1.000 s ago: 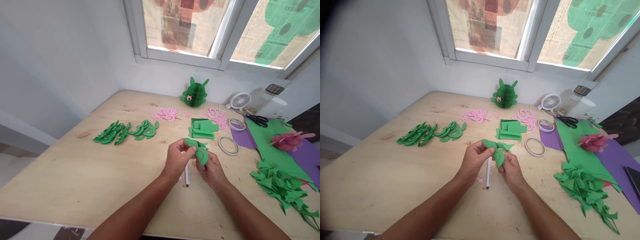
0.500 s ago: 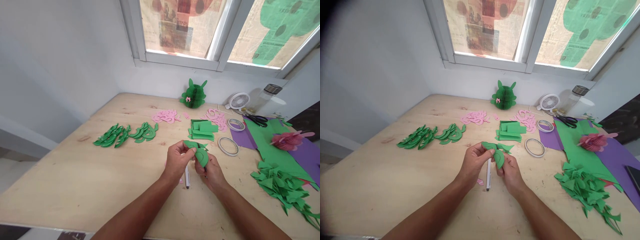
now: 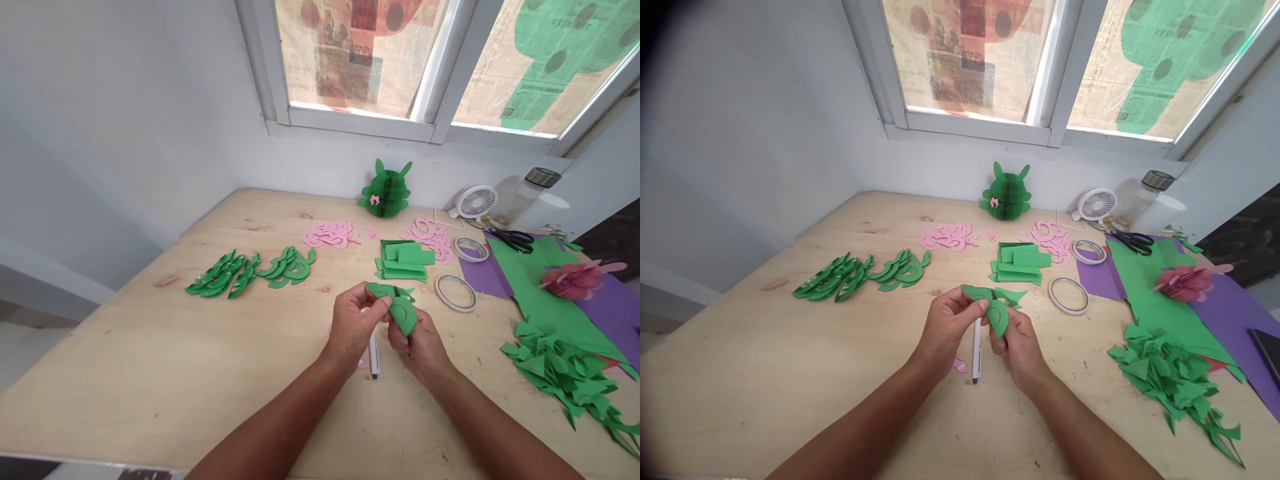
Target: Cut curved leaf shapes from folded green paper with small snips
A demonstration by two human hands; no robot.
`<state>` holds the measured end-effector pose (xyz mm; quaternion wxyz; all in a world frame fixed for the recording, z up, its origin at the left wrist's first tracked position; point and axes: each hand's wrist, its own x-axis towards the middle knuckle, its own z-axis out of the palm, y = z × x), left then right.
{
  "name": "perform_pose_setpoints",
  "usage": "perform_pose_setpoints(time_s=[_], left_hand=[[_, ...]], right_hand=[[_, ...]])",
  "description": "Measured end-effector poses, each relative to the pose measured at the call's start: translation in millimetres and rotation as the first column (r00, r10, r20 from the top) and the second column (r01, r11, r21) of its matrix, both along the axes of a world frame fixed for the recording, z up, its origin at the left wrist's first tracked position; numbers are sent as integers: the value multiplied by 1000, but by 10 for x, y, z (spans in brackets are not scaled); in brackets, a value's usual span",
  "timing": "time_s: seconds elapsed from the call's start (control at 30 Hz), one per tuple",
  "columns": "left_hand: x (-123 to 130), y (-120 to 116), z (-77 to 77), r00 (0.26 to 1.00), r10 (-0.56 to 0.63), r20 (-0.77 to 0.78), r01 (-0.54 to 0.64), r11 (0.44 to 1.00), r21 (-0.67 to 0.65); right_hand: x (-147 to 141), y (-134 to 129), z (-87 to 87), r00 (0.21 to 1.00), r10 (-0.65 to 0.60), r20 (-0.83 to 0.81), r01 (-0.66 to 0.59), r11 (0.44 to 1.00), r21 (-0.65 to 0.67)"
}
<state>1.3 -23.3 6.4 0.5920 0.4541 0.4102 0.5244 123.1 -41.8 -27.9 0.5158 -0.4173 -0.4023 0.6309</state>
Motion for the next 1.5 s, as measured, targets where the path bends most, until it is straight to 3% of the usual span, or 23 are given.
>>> perform_pose_setpoints(time_s=[0.53,0.97,1.5], left_hand=[[4,27,-33,995,-16,101,15,1000,13],[7,7,101,991,36,127,-26,997,-79],[-27,34,124,993,0,122,12,995,-100]], right_hand=[[1,2,14,1000,-5,27,5,1000,-15],[-9,-15,44,998,4,66,0,998,-63],[-21,-23,52,996,14,84,-9,998,-61]])
